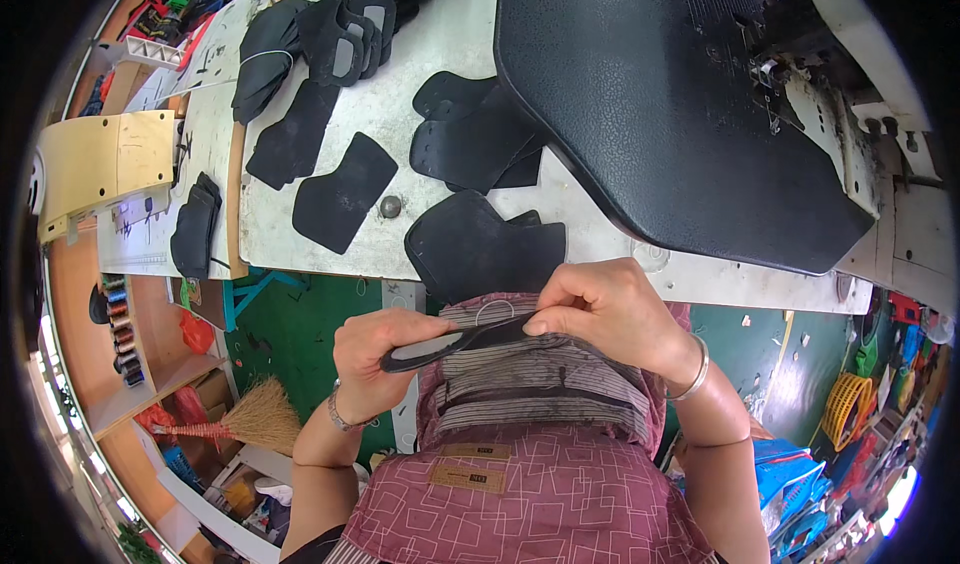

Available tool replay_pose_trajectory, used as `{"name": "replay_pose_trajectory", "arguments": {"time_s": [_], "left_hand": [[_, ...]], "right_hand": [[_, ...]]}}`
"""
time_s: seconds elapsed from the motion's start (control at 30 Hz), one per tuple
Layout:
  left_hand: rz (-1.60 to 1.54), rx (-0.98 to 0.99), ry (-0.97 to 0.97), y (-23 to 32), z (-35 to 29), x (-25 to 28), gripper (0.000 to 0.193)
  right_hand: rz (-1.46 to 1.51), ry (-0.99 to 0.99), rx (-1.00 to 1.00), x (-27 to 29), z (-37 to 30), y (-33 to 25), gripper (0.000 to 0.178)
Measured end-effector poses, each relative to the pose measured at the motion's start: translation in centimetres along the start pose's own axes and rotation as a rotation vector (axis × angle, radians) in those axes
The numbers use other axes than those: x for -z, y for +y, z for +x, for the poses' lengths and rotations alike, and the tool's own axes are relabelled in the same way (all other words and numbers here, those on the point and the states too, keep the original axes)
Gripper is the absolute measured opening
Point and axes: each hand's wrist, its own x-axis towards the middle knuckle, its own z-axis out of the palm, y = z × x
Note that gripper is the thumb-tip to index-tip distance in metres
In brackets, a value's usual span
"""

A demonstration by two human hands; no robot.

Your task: The person pairs and stacks shoe fabric pieces on the table by hand, then sews the pieces together using a sewing machine.

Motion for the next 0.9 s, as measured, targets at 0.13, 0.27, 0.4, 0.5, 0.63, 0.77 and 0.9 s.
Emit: {"name": "replay_pose_trajectory", "arguments": {"time_s": [0.13,0.27,0.4,0.5,0.63,0.77,0.9], "left_hand": [[-0.011,-0.137,0.014,0.5,-0.3,-0.3,0.024],[0.214,-0.401,-0.075,1.6,-0.6,-0.5,0.028],[0.474,-0.74,-0.051,1.0,-0.9,-1.7,0.02],[0.583,-0.898,-0.058,0.4,-0.4,-1.9,0.017],[0.477,-1.058,-0.031,1.3,-0.8,-2.1,0.017],[0.521,-0.805,-0.074,0.5,-1.8,-0.5,0.018],[0.563,-0.846,-0.117,0.6,-1.8,-0.2,0.018]], "right_hand": [[0.363,0.049,-0.091,-0.9,-1.2,0.9,0.024],[1.047,0.236,-0.095,-3.3,-1.4,1.1,0.026],[1.235,0.286,-0.303,-3.3,-1.9,0.3,0.026],[1.117,0.355,-0.483,-3.1,-1.7,-0.1,0.025],[1.103,0.731,-0.296,-0.6,-0.6,5.9,0.03],[0.266,0.823,-0.234,1.2,-1.0,4.7,0.028],[0.008,0.392,0.016,1.4,-1.6,2.3,0.002]]}}
